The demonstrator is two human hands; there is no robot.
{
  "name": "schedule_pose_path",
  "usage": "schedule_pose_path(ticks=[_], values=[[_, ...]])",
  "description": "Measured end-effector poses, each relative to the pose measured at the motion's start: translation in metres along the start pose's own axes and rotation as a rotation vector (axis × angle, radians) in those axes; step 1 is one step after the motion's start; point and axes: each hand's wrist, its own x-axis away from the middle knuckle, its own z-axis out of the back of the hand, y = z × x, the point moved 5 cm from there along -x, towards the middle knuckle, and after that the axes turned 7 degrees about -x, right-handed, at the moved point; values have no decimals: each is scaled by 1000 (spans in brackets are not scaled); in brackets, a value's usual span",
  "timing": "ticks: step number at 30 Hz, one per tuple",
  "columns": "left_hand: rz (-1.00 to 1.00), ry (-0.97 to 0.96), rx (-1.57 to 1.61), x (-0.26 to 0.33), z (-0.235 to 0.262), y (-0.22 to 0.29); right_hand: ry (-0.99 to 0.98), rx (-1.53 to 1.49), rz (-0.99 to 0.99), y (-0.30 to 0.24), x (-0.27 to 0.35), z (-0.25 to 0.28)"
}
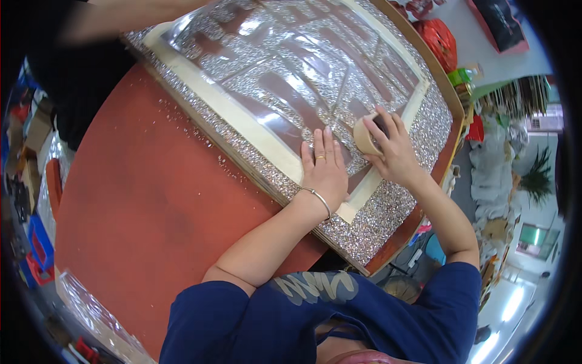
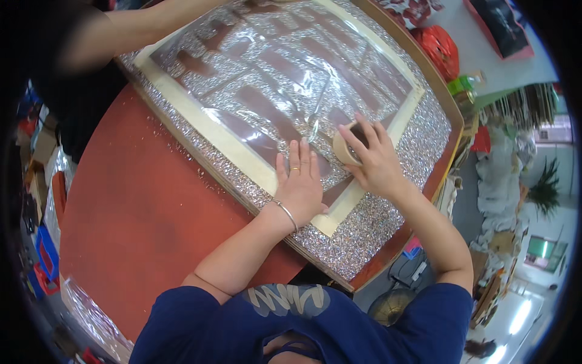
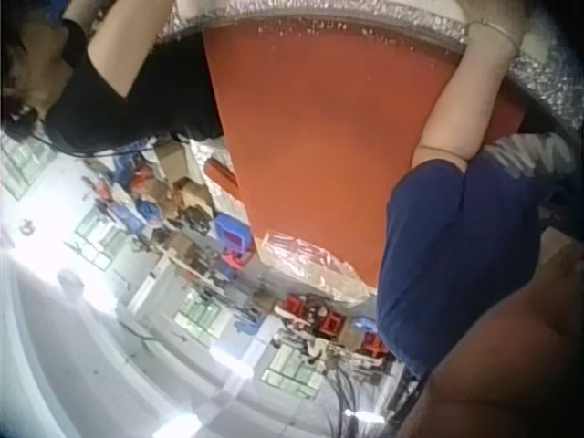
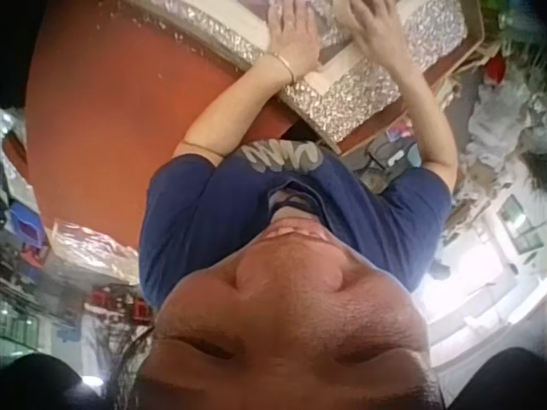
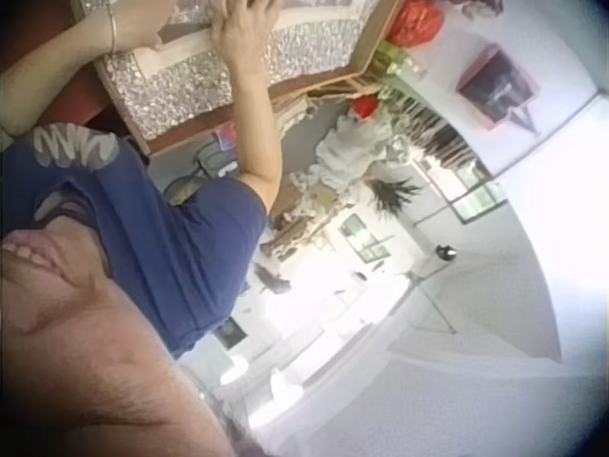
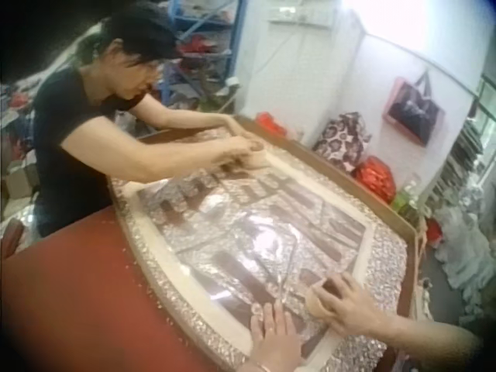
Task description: Placing a clear plastic stencil over a glittery material sheet, fitting a frame, and securing it with tape.
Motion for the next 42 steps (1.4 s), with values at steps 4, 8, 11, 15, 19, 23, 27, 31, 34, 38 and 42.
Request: schedule_pose_path(ticks=[4, 8, 11, 15, 19, 23, 27, 31, 34, 38, 42], values=[[-29, -94, -14, 0, 5, 7, 129, 105, -50, 24, -47, -2], [-51, -67, -6, -1, 5, 6, 258, 142, -173, 57, -124, -16], [-29, -111, 6, 1, 3, 2, 267, 280, -314, 51, -129, -21], [-21, -162, -53, 0, 4, 4, 232, 91, -6, 37, -43, -18], [-71, -104, -35, -2, 7, 10, 184, 204, -350, 113, 13, 17], [-26, -143, -99, 0, 2, 0, 148, 256, -231, 54, 13, -11], [-51, -143, -96, -1, 6, 8, 4, 96, -161, 28, 19, 7], [-58, -64, -81, -3, 20, 3, 164, 271, -590, 158, -12, 3], [-174, -243, 243, -11, 28, -29, 119, 309, -698, 185, -22, 2], [83, 261, -87, -10, 41, -68, 126, 114, -413, 118, -15, -7], [73, 202, -119, -6, 50, -72, -59, 43, 51, -35, 33, 0]])
